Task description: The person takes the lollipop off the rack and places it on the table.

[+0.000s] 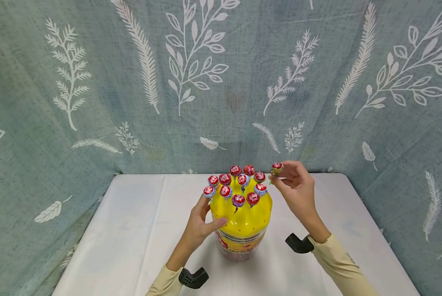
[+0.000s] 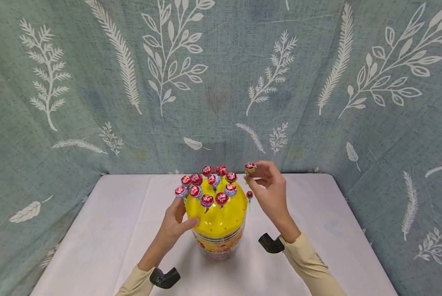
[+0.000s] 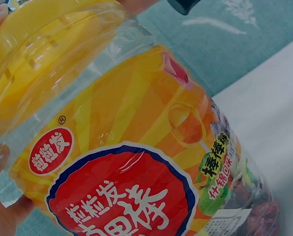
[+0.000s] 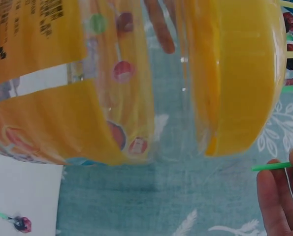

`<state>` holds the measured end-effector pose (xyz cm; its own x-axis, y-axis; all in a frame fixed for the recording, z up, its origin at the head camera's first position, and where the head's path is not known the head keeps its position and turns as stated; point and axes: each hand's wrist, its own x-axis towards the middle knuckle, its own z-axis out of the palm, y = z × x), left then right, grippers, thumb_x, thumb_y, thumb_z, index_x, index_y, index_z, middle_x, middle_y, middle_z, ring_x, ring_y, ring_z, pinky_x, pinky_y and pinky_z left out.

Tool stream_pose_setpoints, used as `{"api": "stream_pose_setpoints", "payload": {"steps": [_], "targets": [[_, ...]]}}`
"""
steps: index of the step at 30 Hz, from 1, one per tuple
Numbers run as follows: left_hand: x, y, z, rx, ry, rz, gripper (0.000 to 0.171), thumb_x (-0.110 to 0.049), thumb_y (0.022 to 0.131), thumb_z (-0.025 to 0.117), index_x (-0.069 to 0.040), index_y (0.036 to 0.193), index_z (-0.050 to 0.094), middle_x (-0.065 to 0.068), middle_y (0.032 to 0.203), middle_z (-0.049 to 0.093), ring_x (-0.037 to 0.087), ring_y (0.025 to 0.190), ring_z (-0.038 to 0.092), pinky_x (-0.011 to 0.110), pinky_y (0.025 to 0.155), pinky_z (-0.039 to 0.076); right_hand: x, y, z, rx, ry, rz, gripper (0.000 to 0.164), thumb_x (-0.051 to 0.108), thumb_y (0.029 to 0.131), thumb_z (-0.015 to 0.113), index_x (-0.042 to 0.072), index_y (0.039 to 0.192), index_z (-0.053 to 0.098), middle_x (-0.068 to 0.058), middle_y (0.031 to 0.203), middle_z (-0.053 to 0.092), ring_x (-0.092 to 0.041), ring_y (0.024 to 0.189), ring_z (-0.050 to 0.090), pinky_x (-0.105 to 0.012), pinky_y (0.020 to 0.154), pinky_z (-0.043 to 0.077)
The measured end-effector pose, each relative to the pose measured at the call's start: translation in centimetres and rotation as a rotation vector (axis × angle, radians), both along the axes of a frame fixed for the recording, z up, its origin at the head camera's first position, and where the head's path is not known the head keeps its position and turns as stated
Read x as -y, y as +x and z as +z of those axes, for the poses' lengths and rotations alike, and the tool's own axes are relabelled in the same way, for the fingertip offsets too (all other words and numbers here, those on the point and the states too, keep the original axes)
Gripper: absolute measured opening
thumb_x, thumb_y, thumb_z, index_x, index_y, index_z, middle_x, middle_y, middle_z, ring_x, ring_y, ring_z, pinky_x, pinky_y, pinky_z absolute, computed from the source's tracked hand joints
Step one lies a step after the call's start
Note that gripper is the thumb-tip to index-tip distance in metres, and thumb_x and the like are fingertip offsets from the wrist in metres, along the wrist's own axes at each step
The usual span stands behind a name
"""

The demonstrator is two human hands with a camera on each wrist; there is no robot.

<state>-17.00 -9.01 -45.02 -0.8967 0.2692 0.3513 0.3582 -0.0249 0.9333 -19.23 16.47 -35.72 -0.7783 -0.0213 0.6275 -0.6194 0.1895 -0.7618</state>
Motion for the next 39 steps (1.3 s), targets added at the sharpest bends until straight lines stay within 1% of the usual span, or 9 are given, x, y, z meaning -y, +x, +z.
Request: {"api": "stream_pose_setpoints", "payload": {"steps": [4, 9, 16, 22, 25, 28, 31, 33, 39], "targets": [[0.0, -0.1, -0.1, 0.0, 0.0, 0.0, 0.073, -0.025, 0.082, 0.071, -0.028, 0.145, 0.034, -0.004, 0.146, 0.039, 0.02, 0.131, 0.037, 0.055, 0.108, 0.023, -0.2, 0.0, -0.1, 0.021, 0.012, -0.017, 0.036, -0.019, 0.077, 0.064, -0.013, 0.109, 0.05, -0.03, 0.094, 0.063, -0.025, 0.08, 0.066, -0.024, 0.071, 0.054], [0.0, 0.0, 0.0, 0.005, 0.0, 0.004, 0.073, -0.025, 0.082, 0.071, -0.028, 0.145, 0.034, -0.004, 0.146, 0.039, 0.019, 0.131, 0.037, 0.054, 0.108, 0.024, -0.4, -0.2, -0.5, 0.051, 0.001, -0.034, 0.036, -0.019, 0.076, 0.065, -0.013, 0.108, 0.05, -0.03, 0.092, 0.063, -0.019, 0.079, 0.066, -0.025, 0.07, 0.055], [0.0, 0.1, 0.1, -0.001, 0.006, 0.003, 0.073, -0.023, 0.082, 0.071, -0.025, 0.145, 0.034, -0.003, 0.145, 0.039, 0.02, 0.13, 0.038, 0.054, 0.107, 0.026, -0.9, -0.6, -1.5, 0.143, -0.026, -0.047, 0.037, -0.017, 0.077, 0.065, -0.013, 0.11, 0.05, -0.029, 0.09, 0.063, -0.028, 0.078, 0.066, -0.026, 0.067, 0.055], [-0.1, 0.1, 0.2, -0.005, 0.013, -0.001, 0.073, -0.024, 0.082, 0.071, -0.026, 0.145, 0.034, -0.003, 0.146, 0.038, 0.02, 0.131, 0.037, 0.055, 0.107, 0.025, -1.6, -1.0, -2.5, 0.2, -0.018, -0.077, 0.037, -0.014, 0.078, 0.068, -0.011, 0.11, 0.05, -0.029, 0.093, 0.063, -0.03, 0.079, 0.065, -0.026, 0.065, 0.055], [0.0, 0.1, 0.1, 0.0, 0.009, 0.003, 0.073, -0.025, 0.082, 0.071, -0.026, 0.145, 0.034, -0.004, 0.146, 0.038, 0.019, 0.132, 0.036, 0.054, 0.108, 0.024, -1.8, -1.2, -3.0, 0.225, -0.014, -0.087, 0.036, -0.012, 0.078, 0.068, -0.01, 0.11, 0.051, -0.029, 0.094, 0.063, -0.028, 0.078, 0.066, -0.027, 0.063, 0.055], [0.0, 0.1, 0.1, 0.008, 0.005, 0.009, 0.073, -0.026, 0.082, 0.071, -0.026, 0.145, 0.034, -0.004, 0.146, 0.038, 0.018, 0.133, 0.035, 0.055, 0.108, 0.022, -1.9, -1.5, -3.4, 0.256, -0.027, -0.089, 0.037, -0.012, 0.078, 0.069, -0.011, 0.11, 0.051, -0.029, 0.093, 0.063, -0.028, 0.076, 0.065, -0.03, 0.062, 0.056], [0.0, 0.1, 0.0, 0.01, 0.006, 0.008, 0.073, -0.026, 0.083, 0.071, -0.026, 0.145, 0.034, -0.003, 0.146, 0.037, 0.019, 0.132, 0.035, 0.055, 0.108, 0.022, -2.2, -1.9, -4.2, 0.277, -0.031, -0.097, 0.037, -0.011, 0.078, 0.069, -0.011, 0.11, 0.051, -0.029, 0.093, 0.063, -0.03, 0.075, 0.065, -0.032, 0.061, 0.056], [0.0, 0.1, 0.0, 0.011, 0.006, 0.007, 0.073, -0.025, 0.083, 0.071, -0.027, 0.145, 0.034, -0.004, 0.146, 0.038, 0.019, 0.132, 0.036, 0.055, 0.108, 0.023, -2.5, -2.4, -5.1, 0.293, -0.038, -0.102, 0.037, -0.011, 0.078, 0.069, -0.011, 0.11, 0.051, -0.029, 0.092, 0.062, -0.031, 0.074, 0.065, -0.033, 0.06, 0.056], [0.0, 0.0, -0.1, -0.004, 0.001, 0.005, 0.073, -0.026, 0.083, 0.071, -0.027, 0.146, 0.033, -0.004, 0.147, 0.037, 0.021, 0.13, 0.037, 0.056, 0.106, 0.025, -3.4, -3.7, -8.0, 0.337, -0.029, -0.148, 0.039, -0.003, 0.079, 0.073, -0.006, 0.112, 0.053, -0.025, 0.091, 0.063, -0.02, 0.072, 0.065, -0.028, 0.058, 0.055]]}}
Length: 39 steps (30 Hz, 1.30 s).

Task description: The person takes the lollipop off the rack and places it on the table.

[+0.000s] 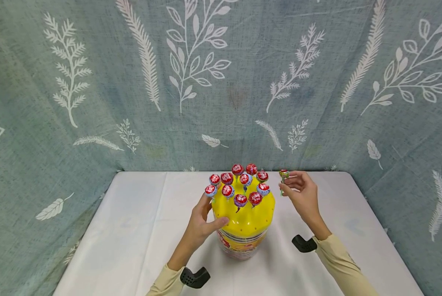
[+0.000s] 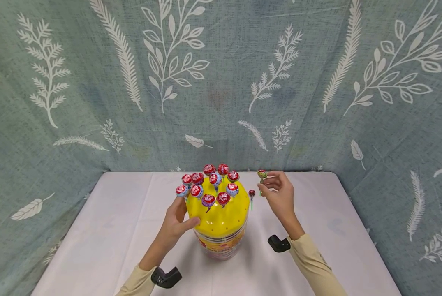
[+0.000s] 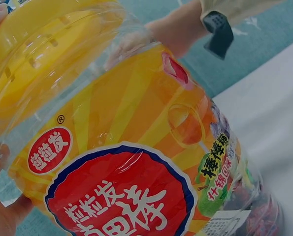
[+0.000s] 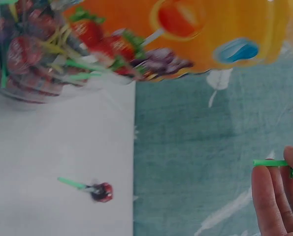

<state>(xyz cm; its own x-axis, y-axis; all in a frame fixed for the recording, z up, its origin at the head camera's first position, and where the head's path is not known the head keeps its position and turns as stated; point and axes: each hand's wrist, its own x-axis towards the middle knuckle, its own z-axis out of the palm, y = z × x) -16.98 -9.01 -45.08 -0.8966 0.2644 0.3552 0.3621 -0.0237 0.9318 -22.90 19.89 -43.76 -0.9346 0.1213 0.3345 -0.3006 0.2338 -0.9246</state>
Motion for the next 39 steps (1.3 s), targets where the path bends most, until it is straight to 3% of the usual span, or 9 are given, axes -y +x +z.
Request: {"api": "stream_pose_setpoints", "payload": {"steps": [6, 17, 24, 26, 29, 33, 36, 39], "targets": [[0.0, 0.1, 0.1, -0.001, -0.003, 0.001, 0.073, -0.027, 0.083, 0.07, -0.027, 0.146, 0.033, -0.004, 0.147, 0.037, 0.02, 0.132, 0.036, 0.056, 0.107, 0.024, -0.3, -0.5, -1.8, 0.037, 0.038, -0.027, 0.039, -0.001, 0.078, 0.074, -0.003, 0.111, 0.053, -0.022, 0.09, 0.064, -0.017, 0.069, 0.065, -0.028, 0.057, 0.055], [-0.1, 0.1, 0.2, 0.014, -0.015, 0.006, 0.074, -0.028, 0.083, 0.07, -0.028, 0.146, 0.032, -0.005, 0.147, 0.036, 0.018, 0.133, 0.035, 0.055, 0.108, 0.023, -1.0, -1.0, -4.5, 0.221, 0.106, -0.047, 0.04, 0.002, 0.08, 0.073, 0.0, 0.114, 0.052, -0.02, 0.093, 0.064, -0.021, 0.072, 0.066, -0.029, 0.057, 0.056], [0.0, 0.1, 0.0, 0.006, -0.013, 0.008, 0.073, -0.027, 0.083, 0.07, -0.027, 0.146, 0.033, -0.003, 0.148, 0.036, 0.019, 0.133, 0.034, 0.055, 0.108, 0.024, -1.2, -1.7, -6.5, 0.262, 0.147, -0.039, 0.04, 0.0, 0.079, 0.073, 0.0, 0.114, 0.053, -0.02, 0.089, 0.064, -0.021, 0.069, 0.065, -0.032, 0.057, 0.056], [0.0, 0.1, 0.0, 0.009, -0.013, 0.009, 0.074, -0.027, 0.083, 0.07, -0.027, 0.146, 0.032, -0.004, 0.148, 0.036, 0.019, 0.133, 0.034, 0.055, 0.108, 0.024, -1.4, -2.3, -7.9, 0.26, 0.17, -0.053, 0.04, 0.002, 0.079, 0.074, 0.003, 0.113, 0.053, -0.017, 0.087, 0.065, -0.021, 0.067, 0.065, -0.04, 0.051, 0.054], [0.0, 0.2, 0.0, 0.018, -0.008, 0.004, 0.075, -0.027, 0.083, 0.07, -0.029, 0.147, 0.031, -0.005, 0.148, 0.035, 0.019, 0.132, 0.035, 0.054, 0.107, 0.026, -2.5, -4.2, -12.5, 0.21, 0.216, -0.065, 0.042, 0.009, 0.078, 0.077, 0.009, 0.112, 0.054, -0.01, 0.083, 0.065, -0.019, 0.064, 0.065, -0.039, 0.046, 0.053], [0.0, 0.3, 0.1, 0.028, -0.007, 0.002, 0.076, -0.029, 0.083, 0.071, -0.03, 0.147, 0.03, -0.006, 0.148, 0.035, 0.018, 0.132, 0.036, 0.053, 0.107, 0.026, -2.4, -4.1, -12.4, 0.235, 0.228, -0.063, 0.041, 0.008, 0.077, 0.077, 0.006, 0.111, 0.054, -0.011, 0.083, 0.065, -0.018, 0.064, 0.064, -0.033, 0.048, 0.054], [0.0, 0.3, 0.2, 0.026, -0.006, 0.004, 0.076, -0.029, 0.083, 0.071, -0.029, 0.147, 0.031, -0.005, 0.148, 0.036, 0.018, 0.133, 0.035, 0.054, 0.108, 0.024, -1.5, -3.0, -9.8, 0.291, 0.231, -0.069, 0.039, 0.002, 0.077, 0.075, 0.001, 0.109, 0.053, -0.015, 0.083, 0.065, -0.02, 0.064, 0.064, -0.042, 0.046, 0.052], [0.0, 0.3, 0.2, 0.027, -0.006, 0.006, 0.075, -0.028, 0.083, 0.071, -0.028, 0.146, 0.031, -0.005, 0.147, 0.036, 0.018, 0.133, 0.034, 0.054, 0.108, 0.023, -1.8, -3.6, -10.9, 0.284, 0.26, -0.085, 0.039, 0.002, 0.077, 0.076, 0.002, 0.108, 0.053, -0.014, 0.082, 0.065, -0.02, 0.062, 0.064, -0.045, 0.041, 0.049]]}}
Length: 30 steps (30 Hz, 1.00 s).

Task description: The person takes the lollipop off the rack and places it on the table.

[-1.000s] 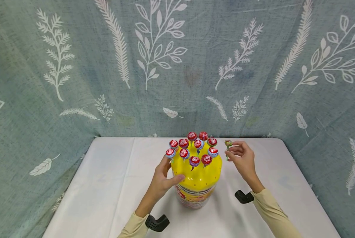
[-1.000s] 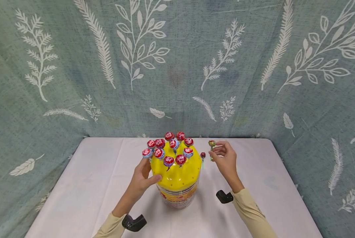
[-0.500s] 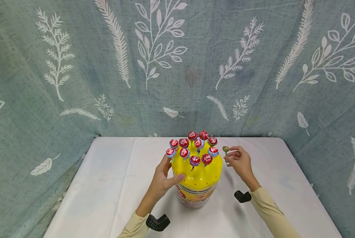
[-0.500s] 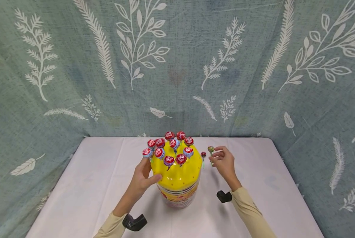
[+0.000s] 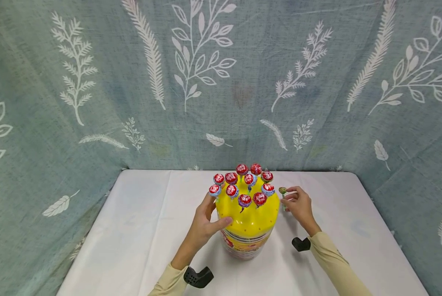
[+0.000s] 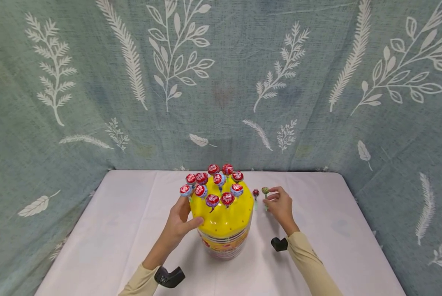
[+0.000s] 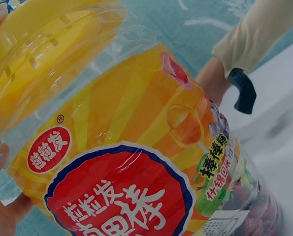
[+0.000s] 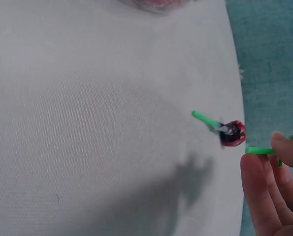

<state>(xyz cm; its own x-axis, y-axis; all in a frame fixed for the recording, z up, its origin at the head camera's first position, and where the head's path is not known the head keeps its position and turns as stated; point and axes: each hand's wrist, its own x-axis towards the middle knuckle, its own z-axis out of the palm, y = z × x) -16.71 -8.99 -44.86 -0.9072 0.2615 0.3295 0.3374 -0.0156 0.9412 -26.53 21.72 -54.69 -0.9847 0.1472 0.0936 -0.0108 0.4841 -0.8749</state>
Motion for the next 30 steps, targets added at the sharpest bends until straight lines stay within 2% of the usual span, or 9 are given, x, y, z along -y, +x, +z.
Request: {"api": "stream_pose_setpoints", "payload": {"steps": [2, 9, 11, 14, 18, 24, 30], "targets": [[0.0, 0.0, 0.0, 0.004, -0.001, 0.002, 0.074, -0.028, 0.083, 0.071, -0.029, 0.146, 0.032, -0.005, 0.147, 0.036, 0.017, 0.133, 0.034, 0.054, 0.108, 0.024, -0.1, -0.3, -0.3, 0.017, 0.009, -0.02, 0.038, 0.001, 0.076, 0.076, 0.002, 0.107, 0.053, -0.013, 0.081, 0.066, -0.019, 0.061, 0.063, -0.046, 0.039, 0.047], [0.0, 0.2, 0.0, 0.0, 0.0, 0.002, 0.076, -0.025, 0.083, 0.071, -0.023, 0.148, 0.03, -0.004, 0.148, 0.035, 0.019, 0.133, 0.033, 0.053, 0.108, 0.024, -0.1, -0.5, -0.1, 0.117, 0.031, -0.059, 0.039, 0.0, 0.077, 0.074, -0.002, 0.11, 0.054, -0.021, 0.087, 0.065, -0.022, 0.057, 0.062, -0.03, 0.05, 0.054], [0.0, 0.2, 0.1, -0.003, -0.001, 0.002, 0.077, -0.025, 0.083, 0.071, -0.022, 0.148, 0.029, -0.004, 0.149, 0.034, 0.019, 0.134, 0.033, 0.053, 0.108, 0.025, -0.1, -0.5, -0.1, 0.131, 0.049, -0.066, 0.039, 0.001, 0.077, 0.075, -0.002, 0.11, 0.054, -0.021, 0.088, 0.065, -0.021, 0.056, 0.061, -0.03, 0.05, 0.053], [0.0, 0.3, 0.1, -0.004, -0.003, 0.008, 0.077, -0.025, 0.083, 0.071, -0.023, 0.148, 0.03, -0.005, 0.148, 0.035, 0.018, 0.134, 0.033, 0.053, 0.108, 0.025, -0.2, -0.6, -0.7, 0.147, 0.064, -0.073, 0.039, 0.002, 0.078, 0.074, -0.003, 0.111, 0.053, -0.021, 0.089, 0.064, -0.02, 0.056, 0.06, -0.028, 0.048, 0.052], [0.0, 0.3, 0.2, -0.002, 0.002, 0.006, 0.076, -0.025, 0.083, 0.07, -0.026, 0.147, 0.03, -0.005, 0.148, 0.035, 0.018, 0.134, 0.033, 0.055, 0.108, 0.023, -0.3, -0.7, -1.9, 0.176, 0.033, -0.111, 0.038, 0.004, 0.08, 0.073, -0.003, 0.111, 0.052, -0.021, 0.09, 0.063, -0.018, 0.054, 0.059, -0.023, 0.043, 0.049], [0.1, 0.4, 0.2, 0.006, 0.005, 0.014, 0.075, -0.026, 0.082, 0.071, -0.027, 0.147, 0.031, -0.006, 0.148, 0.035, 0.018, 0.133, 0.034, 0.054, 0.108, 0.023, 0.0, -1.1, -2.6, 0.148, 0.048, -0.123, 0.034, 0.005, 0.081, 0.072, -0.001, 0.109, 0.054, -0.02, 0.089, 0.062, -0.018, 0.052, 0.056, -0.018, 0.04, 0.045], [0.0, 0.4, 0.2, 0.005, 0.008, 0.007, 0.075, -0.024, 0.083, 0.07, -0.029, 0.147, 0.031, -0.006, 0.148, 0.035, 0.018, 0.133, 0.034, 0.054, 0.108, 0.023, 0.2, -1.3, -2.7, 0.111, 0.092, -0.125, 0.027, 0.004, 0.079, 0.074, -0.001, 0.1, 0.057, -0.018, 0.083, 0.061, -0.017, 0.047, 0.055, -0.019, 0.041, 0.045]]}}
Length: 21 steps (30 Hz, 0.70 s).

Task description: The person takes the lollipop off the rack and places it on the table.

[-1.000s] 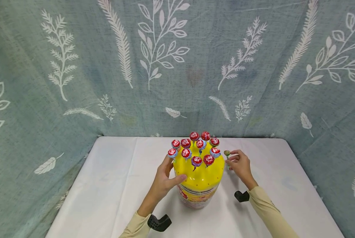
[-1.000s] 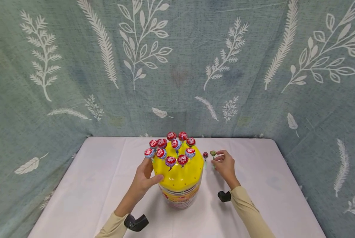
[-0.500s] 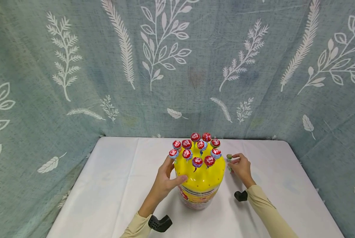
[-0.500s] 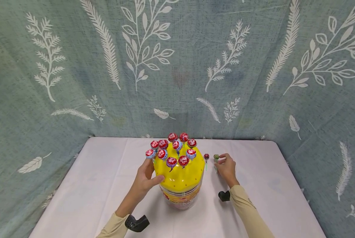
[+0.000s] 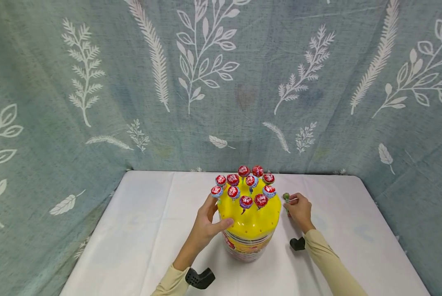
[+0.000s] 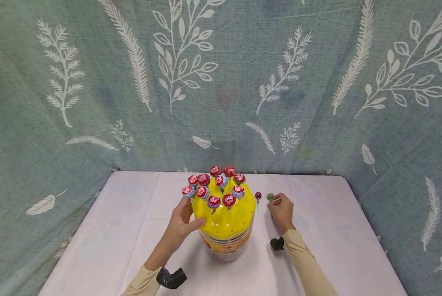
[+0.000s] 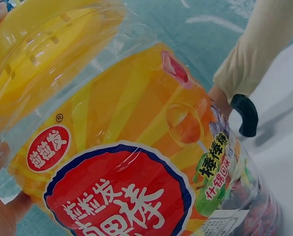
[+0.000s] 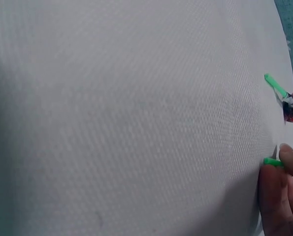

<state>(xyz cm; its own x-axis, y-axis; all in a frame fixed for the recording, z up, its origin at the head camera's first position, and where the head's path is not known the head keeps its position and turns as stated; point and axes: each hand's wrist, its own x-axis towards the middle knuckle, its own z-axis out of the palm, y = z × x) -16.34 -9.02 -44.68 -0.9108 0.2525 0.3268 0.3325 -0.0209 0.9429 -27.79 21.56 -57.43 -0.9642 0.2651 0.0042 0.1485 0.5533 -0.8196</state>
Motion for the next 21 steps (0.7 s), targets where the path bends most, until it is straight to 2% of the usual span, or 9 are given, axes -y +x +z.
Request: {"api": "stream_pose_setpoints", "payload": {"steps": [8, 13, 17, 21], "targets": [[0.0, -0.1, -0.1, -0.007, -0.007, 0.012, 0.075, -0.025, 0.083, 0.07, -0.027, 0.147, 0.031, -0.005, 0.148, 0.036, 0.017, 0.135, 0.032, 0.054, 0.109, 0.021, 0.3, 0.5, 0.7, 0.025, 0.01, 0.013, 0.028, 0.002, 0.078, 0.072, -0.002, 0.101, 0.056, -0.017, 0.084, 0.058, -0.017, 0.048, 0.054, -0.022, 0.044, 0.047], [0.0, 0.0, -0.1, -0.001, -0.003, 0.013, 0.075, -0.024, 0.082, 0.07, -0.028, 0.146, 0.031, -0.005, 0.148, 0.036, 0.017, 0.136, 0.031, 0.054, 0.109, 0.02, 0.0, 1.0, 1.7, 0.021, 0.043, 0.027, 0.029, 0.002, 0.077, 0.071, -0.001, 0.102, 0.057, -0.017, 0.087, 0.06, -0.02, 0.056, 0.057, -0.026, 0.048, 0.05], [0.0, -0.1, -0.3, -0.01, -0.006, 0.014, 0.076, -0.023, 0.082, 0.07, -0.028, 0.147, 0.031, -0.005, 0.148, 0.035, 0.018, 0.136, 0.03, 0.055, 0.109, 0.021, -0.4, 1.3, 2.6, -0.01, 0.043, 0.055, 0.03, 0.002, 0.077, 0.072, -0.002, 0.104, 0.058, -0.02, 0.091, 0.061, -0.023, 0.065, 0.059, -0.027, 0.052, 0.052], [0.0, -0.1, -0.3, -0.012, -0.015, 0.018, 0.075, -0.025, 0.082, 0.07, -0.028, 0.146, 0.031, -0.005, 0.148, 0.036, 0.017, 0.136, 0.03, 0.055, 0.109, 0.021, -0.8, 1.7, 3.8, -0.05, 0.016, 0.095, 0.031, 0.0, 0.077, 0.072, -0.004, 0.104, 0.058, -0.022, 0.093, 0.061, -0.024, 0.067, 0.06, -0.028, 0.054, 0.053]]}}
